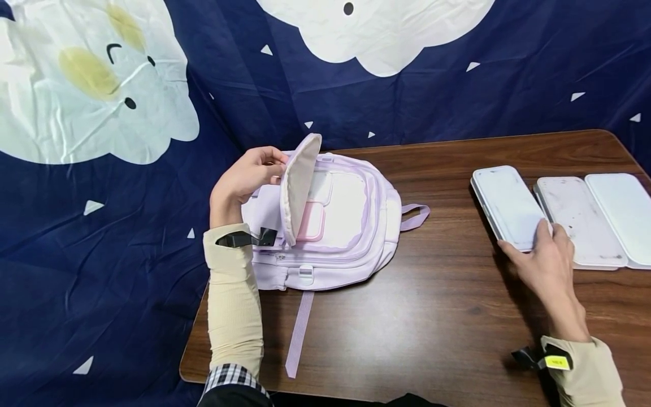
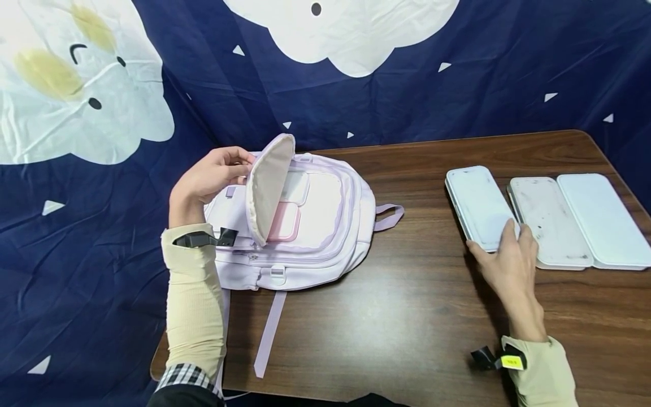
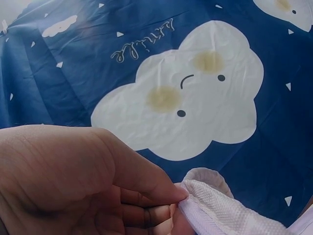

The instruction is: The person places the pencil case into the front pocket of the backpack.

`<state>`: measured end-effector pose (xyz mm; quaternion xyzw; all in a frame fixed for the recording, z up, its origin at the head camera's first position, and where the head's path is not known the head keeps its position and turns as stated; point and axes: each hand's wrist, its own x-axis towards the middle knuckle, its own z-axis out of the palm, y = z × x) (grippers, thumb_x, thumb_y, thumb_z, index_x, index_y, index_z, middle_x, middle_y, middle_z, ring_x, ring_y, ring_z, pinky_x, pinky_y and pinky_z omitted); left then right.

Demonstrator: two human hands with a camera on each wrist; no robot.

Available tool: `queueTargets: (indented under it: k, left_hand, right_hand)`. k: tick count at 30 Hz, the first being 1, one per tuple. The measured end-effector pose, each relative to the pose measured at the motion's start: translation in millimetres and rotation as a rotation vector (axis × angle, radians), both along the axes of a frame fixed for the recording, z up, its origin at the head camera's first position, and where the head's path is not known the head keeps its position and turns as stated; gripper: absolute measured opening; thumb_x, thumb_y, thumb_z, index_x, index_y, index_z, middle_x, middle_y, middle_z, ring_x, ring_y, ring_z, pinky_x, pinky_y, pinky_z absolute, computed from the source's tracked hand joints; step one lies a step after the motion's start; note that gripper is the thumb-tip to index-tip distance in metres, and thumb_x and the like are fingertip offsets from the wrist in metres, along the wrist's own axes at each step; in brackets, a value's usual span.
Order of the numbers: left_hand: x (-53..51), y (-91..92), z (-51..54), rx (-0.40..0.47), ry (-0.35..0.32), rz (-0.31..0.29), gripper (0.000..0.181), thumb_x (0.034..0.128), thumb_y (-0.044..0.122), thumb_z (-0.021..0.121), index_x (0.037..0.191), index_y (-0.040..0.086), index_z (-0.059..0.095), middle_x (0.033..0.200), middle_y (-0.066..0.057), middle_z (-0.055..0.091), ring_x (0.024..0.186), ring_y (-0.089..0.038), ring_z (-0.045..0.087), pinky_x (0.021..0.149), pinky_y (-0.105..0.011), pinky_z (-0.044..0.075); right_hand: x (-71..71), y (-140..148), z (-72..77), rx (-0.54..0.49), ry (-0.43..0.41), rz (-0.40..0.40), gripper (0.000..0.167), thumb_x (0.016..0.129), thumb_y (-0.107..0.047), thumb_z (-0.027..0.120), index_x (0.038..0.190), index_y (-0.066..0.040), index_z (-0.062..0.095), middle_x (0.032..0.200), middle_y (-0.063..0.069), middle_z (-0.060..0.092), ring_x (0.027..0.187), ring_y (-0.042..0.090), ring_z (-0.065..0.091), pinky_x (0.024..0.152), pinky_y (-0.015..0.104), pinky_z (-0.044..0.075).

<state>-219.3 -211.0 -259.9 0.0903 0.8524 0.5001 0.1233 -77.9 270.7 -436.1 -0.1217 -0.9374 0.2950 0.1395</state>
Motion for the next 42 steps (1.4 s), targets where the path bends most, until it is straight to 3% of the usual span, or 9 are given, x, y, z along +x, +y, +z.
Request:
queueTargets:
  k: [7,23,42]
  left_hand:
    - [0.4,1.5,0.6,-0.008,0.008,0.002,0.017,0.0935,-0.001,0.049,0.109,-0.007,0.055,0.092,-0.002,0.058,0.079,-0.007,0.058,0.072,-0.019,0.051]
    - [-0.7,1.7,0.8,0.017,0.0,-0.003,0.017,0.0926,-0.003,0.049,0.108,-0.008,0.055,0.09,-0.001,0.059,0.079,-0.006,0.059,0.072,-0.019,0.052]
    - [0.2,1.3,-0.8,-0.006,0.007,0.004,0.017,0.0927,-0.002,0.05,0.107,-0.008,0.055,0.09,-0.001,0.058,0.077,-0.007,0.057,0.07,-0.019,0.05]
  right_hand:
    - [-5.3,-7.8,7.1,-0.021,0.07,0.043,0.077,0.08,-0.025,0.071,0.136,0.014,0.035,0.125,0.042,0.036,0.113,0.06,0.032,0.094,0.064,0.025]
    - [-21.7,-30.5,25.2,-0.054,0.233,0.158,0.078,0.074,-0.018,0.076,0.137,0.01,0.04,0.131,0.035,0.039,0.115,0.055,0.035,0.095,0.063,0.026]
    - [-45.4,-64.6,57.1,-0.048,0.237,0.391,0.082,0.072,-0.022,0.08,0.14,0.004,0.041,0.137,0.027,0.038,0.117,0.052,0.034,0.095,0.06,0.027]
